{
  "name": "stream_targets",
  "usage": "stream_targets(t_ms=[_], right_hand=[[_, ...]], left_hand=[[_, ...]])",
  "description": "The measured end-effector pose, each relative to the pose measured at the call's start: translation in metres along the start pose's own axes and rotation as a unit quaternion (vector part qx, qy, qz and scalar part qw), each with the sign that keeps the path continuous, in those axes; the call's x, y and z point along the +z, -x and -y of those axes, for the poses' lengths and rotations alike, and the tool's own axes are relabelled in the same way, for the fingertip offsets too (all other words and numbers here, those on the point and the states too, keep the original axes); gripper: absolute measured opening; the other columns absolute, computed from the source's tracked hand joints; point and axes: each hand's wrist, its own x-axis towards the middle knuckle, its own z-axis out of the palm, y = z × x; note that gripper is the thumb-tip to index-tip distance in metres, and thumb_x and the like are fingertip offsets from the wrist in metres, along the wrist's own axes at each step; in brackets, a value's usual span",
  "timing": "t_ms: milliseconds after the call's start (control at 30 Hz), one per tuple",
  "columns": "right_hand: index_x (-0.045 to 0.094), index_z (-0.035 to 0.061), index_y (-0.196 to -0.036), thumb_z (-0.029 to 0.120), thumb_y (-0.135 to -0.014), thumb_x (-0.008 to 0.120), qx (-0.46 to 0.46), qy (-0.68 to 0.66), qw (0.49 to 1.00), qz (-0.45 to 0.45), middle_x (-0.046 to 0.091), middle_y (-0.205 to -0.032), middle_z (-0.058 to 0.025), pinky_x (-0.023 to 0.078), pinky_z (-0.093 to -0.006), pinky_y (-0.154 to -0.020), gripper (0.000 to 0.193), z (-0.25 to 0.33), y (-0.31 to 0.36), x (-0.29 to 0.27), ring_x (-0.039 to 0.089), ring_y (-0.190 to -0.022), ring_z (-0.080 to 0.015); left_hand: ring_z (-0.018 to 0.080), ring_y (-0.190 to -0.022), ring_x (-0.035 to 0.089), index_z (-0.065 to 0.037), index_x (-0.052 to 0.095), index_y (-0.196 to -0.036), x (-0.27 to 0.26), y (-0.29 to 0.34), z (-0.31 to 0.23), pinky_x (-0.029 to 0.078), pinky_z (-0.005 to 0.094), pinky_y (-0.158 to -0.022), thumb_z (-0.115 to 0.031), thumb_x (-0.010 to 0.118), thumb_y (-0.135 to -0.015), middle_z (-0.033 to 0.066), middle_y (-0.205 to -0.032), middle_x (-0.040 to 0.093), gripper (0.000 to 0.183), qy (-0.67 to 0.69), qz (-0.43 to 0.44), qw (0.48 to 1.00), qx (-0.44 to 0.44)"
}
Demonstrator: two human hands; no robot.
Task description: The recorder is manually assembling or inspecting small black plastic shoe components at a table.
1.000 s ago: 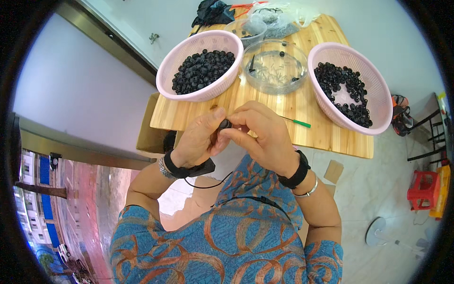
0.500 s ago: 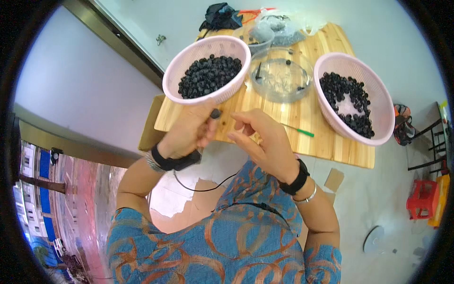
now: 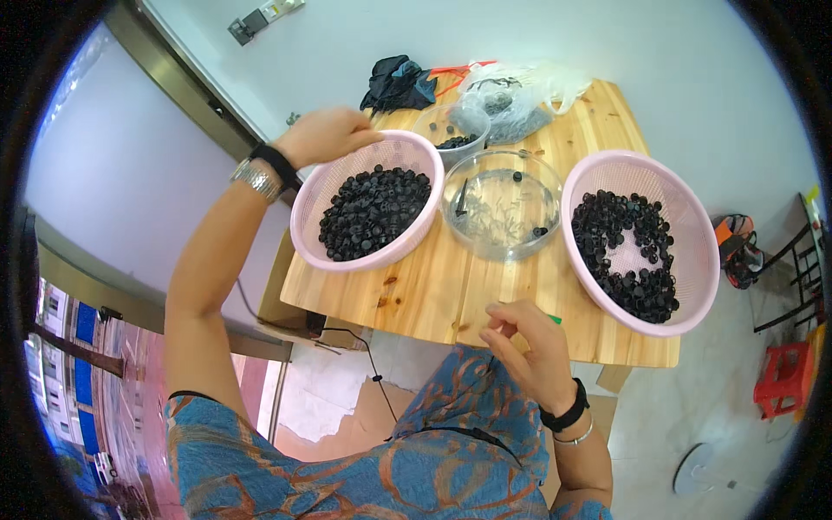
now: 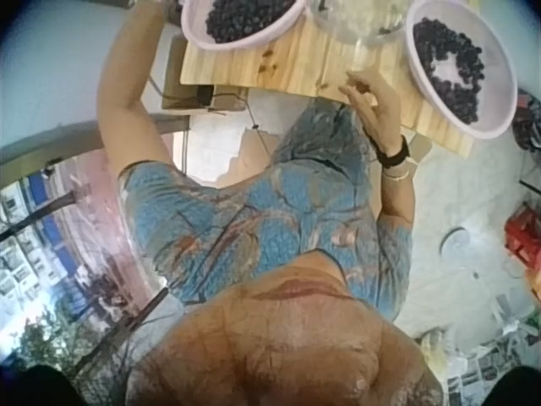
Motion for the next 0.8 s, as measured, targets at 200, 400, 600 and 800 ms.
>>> stream_targets(t_ms=[200, 400, 600, 800], right_hand=[[0.057, 0.0024, -0.091, 0.004, -0.071, 0.068, 0.003, 0.030, 0.999, 0.020, 0.055, -0.073, -0.0064, 0.043, -0.0267, -0.054, 0.022, -0.008, 0.002, -0.014, 0.054, -0.058, -0.0170], [0.056, 0.0037, -0.086, 0.007, -0.070, 0.069, 0.015, 0.043, 0.998, 0.050, 0.053, -0.066, -0.0062, 0.040, -0.0282, -0.051, 0.021, -0.020, 0.007, -0.027, 0.051, -0.055, -0.0195], [0.056, 0.0045, -0.084, 0.008, -0.070, 0.069, 0.045, 0.023, 0.998, 0.044, 0.052, -0.063, -0.0053, 0.040, -0.0283, -0.052, 0.019, -0.028, 0.004, -0.031, 0.051, -0.055, -0.0191], [0.056, 0.0042, -0.083, 0.007, -0.070, 0.068, 0.043, 0.039, 0.997, 0.052, 0.052, -0.063, -0.0065, 0.040, -0.0284, -0.053, 0.018, -0.034, 0.006, -0.034, 0.052, -0.056, -0.0198]], left_hand=[[0.0221, -0.067, 0.062, -0.004, 0.065, -0.086, 0.064, -0.143, -0.011, 0.049, 0.0317, -0.062, -0.013, 0.057, -0.072, 0.0113, -0.075, 0.064, 0.018, -0.033, 0.107, 0.986, 0.122], [0.0288, -0.080, 0.062, -0.006, 0.068, -0.085, 0.126, -0.200, -0.024, 0.048, 0.0379, -0.071, -0.016, 0.059, -0.073, 0.0148, -0.083, 0.065, 0.018, -0.104, 0.143, 0.982, 0.066], [0.0304, -0.082, 0.062, -0.002, 0.067, -0.081, 0.145, -0.203, -0.035, 0.048, 0.0385, -0.071, -0.015, 0.057, -0.073, 0.0176, -0.084, 0.064, 0.018, -0.122, 0.132, 0.983, 0.039], [0.0321, -0.082, 0.062, -0.002, 0.066, -0.079, 0.148, -0.208, -0.033, 0.049, 0.0400, -0.071, -0.014, 0.057, -0.070, 0.0191, -0.084, 0.063, 0.018, -0.043, 0.070, 0.996, 0.019]])
